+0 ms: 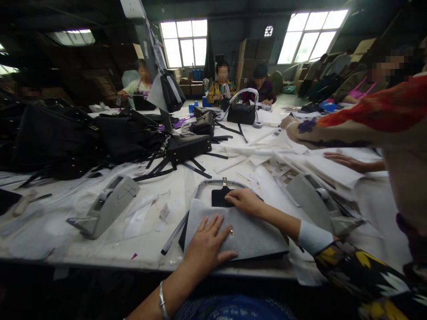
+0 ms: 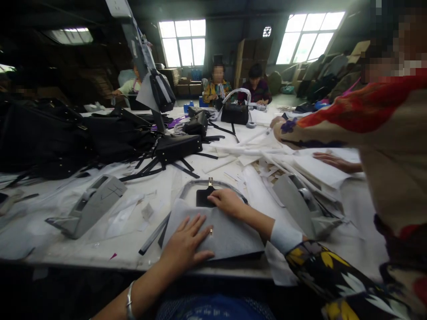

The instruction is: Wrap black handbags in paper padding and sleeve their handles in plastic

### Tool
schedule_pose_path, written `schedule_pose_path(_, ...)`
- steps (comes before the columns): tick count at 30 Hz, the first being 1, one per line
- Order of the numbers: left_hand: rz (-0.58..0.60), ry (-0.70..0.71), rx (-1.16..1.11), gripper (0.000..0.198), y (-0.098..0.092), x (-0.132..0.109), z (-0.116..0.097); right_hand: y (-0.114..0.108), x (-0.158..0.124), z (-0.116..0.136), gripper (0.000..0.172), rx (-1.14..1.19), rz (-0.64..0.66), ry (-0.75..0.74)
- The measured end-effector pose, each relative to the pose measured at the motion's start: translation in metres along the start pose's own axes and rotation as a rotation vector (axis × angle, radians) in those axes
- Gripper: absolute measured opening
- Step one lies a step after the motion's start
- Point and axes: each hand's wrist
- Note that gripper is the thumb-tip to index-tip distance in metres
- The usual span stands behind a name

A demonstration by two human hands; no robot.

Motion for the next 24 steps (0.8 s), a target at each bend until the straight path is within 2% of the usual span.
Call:
schedule_pose_path(4, 0.008, 0.0, -0.007, 0.069, -0.001, 0.0, 0.0, -0.006, 0.04, -0.019, 0.026, 0.004, -0.162, 0.199)
schedule_pose_path(6, 0.014, -0.006, -0.009, 0.069, -0.002, 0.0, 0.0, -0.007, 0.054, -0.019, 0.034, 0.06, -0.167, 0.248)
schedule_pose_path(8, 0.017, -0.012, -0.01, 0.069, -0.003, 0.001, -0.001, -0.009, 0.055, -0.012, 0.033, 0.137, -0.163, 0.236)
schedule_pose_path(10, 0.019, -0.014, -0.014, 0.07, -0.004, 0.001, -0.001, -0.013, 0.041, 0.003, 0.028, 0.208, -0.167, 0.185)
schedule_pose_path(13, 0.007, -0.015, -0.034, 0.069, -0.005, 0.001, -0.001, -0.015, -0.006, 0.023, 0.02, 0.28, -0.155, 0.025)
schedule_pose_path(16, 0.004, -0.018, -0.062, 0.067, -0.007, 0.002, -0.003, -0.005, -0.058, 0.028, 0.023, 0.299, -0.079, -0.304)
schedule_pose_path(18, 0.017, -0.022, -0.064, 0.066, -0.009, 0.002, -0.004, 0.006, -0.081, 0.023, 0.027, 0.286, -0.04, -0.45)
schedule_pose_path(20, 0.023, -0.021, -0.058, 0.064, -0.01, 0.002, -0.005, 0.016, -0.091, 0.017, 0.028, 0.276, -0.024, -0.488)
schedule_pose_path(24, -0.009, -0.004, -0.071, 0.067, -0.01, 0.0, -0.005, 0.023, -0.089, 0.012, 0.024, 0.306, -0.026, -0.447)
Point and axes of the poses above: each hand's wrist, its own x-axis towards the middle knuckle, its own y-axis out of the palm, z = x × y, and after that the axes turned 11 degrees about -y, right-handed
